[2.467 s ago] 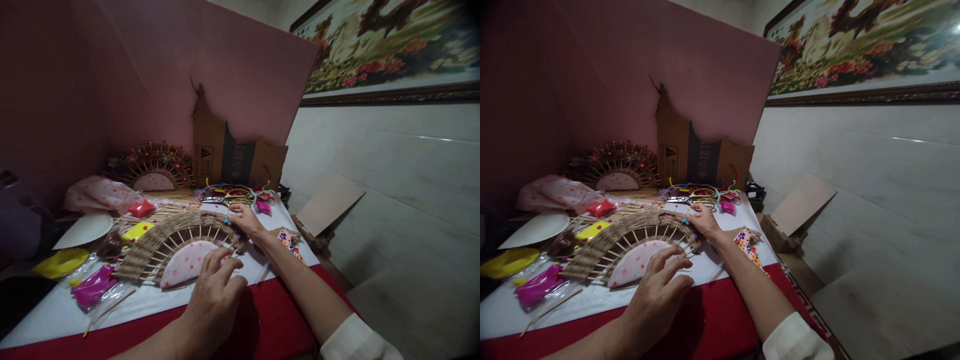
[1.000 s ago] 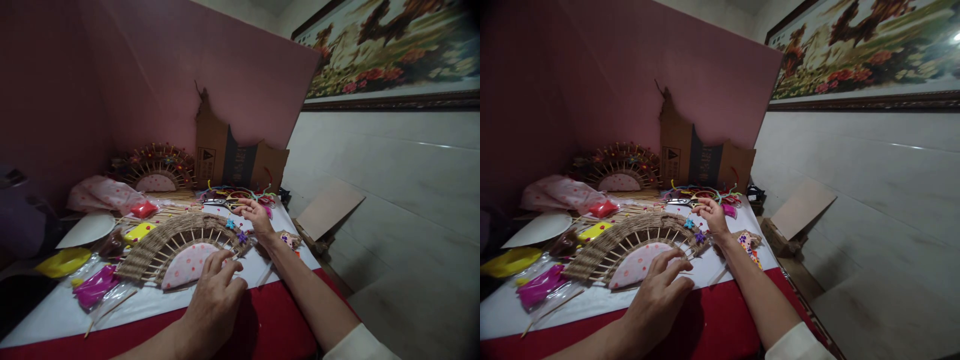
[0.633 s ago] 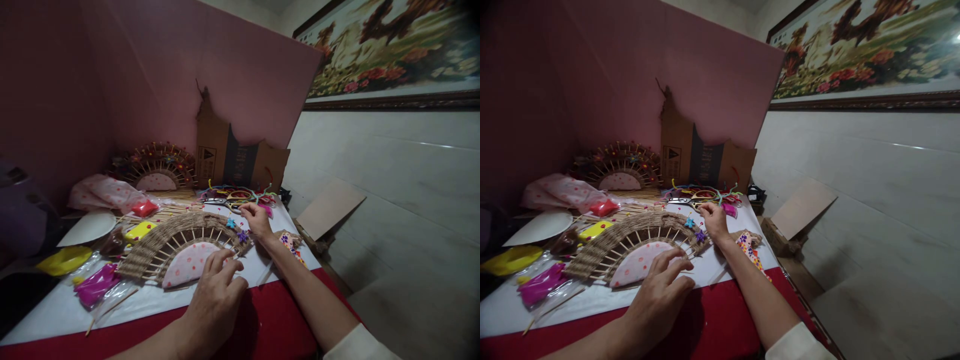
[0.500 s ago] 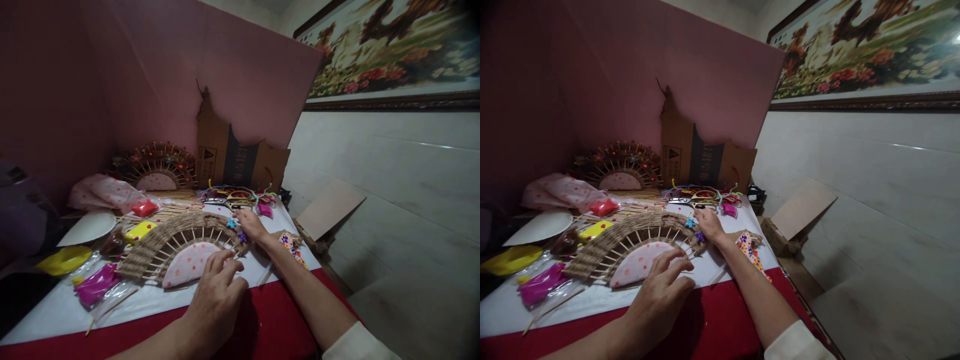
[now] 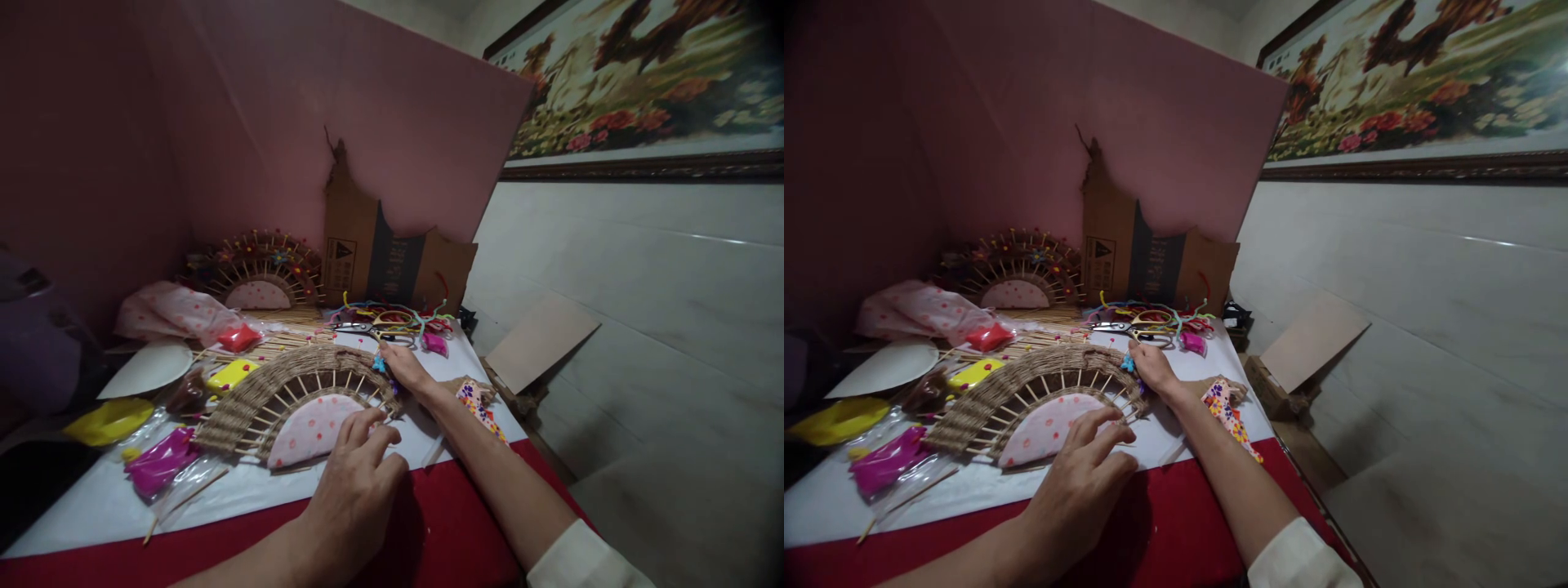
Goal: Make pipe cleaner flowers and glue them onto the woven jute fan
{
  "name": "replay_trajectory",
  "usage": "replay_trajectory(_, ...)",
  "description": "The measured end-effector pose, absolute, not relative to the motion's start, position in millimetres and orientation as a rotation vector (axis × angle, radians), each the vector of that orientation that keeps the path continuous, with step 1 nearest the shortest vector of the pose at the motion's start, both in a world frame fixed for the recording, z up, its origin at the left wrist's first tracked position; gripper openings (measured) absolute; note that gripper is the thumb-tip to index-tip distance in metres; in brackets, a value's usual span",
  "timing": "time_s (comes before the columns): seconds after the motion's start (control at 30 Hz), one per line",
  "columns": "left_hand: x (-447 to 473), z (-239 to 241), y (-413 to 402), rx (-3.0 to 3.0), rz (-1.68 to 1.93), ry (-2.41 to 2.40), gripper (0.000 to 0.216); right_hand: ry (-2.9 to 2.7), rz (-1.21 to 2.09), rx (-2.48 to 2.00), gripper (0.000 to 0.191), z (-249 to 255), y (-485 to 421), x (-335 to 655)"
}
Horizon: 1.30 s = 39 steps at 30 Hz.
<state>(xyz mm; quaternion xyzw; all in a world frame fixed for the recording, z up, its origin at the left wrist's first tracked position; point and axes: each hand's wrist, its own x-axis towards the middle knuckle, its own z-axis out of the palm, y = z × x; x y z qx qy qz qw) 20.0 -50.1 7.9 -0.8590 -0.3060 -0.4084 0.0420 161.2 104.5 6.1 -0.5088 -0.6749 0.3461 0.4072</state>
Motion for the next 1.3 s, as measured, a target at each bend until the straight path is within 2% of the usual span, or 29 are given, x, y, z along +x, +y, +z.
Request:
replay_trajectory(0.43,20,6,-49,-2.659,-1.197,-0.958,0.017,-1.434,1.066,-1.250,0.058,16,101,159)
replay_trajectory(0.97,19,5,-48,-2.690,-1.156,-0.966,0.016,-1.308,1.077,-1.226,0.056,23,93,163)
replay_trajectory(1.13,19,4,-48,-2.702,-1.157,-0.972,0.014,-1.243,0.987,-1.173,0.051,26,90,167)
replay_trajectory(1.3,18,2,-49,-2.711,-1.132,-0.987,0.013,-1.278,0.796,-1.095,0.035,22,97,171)
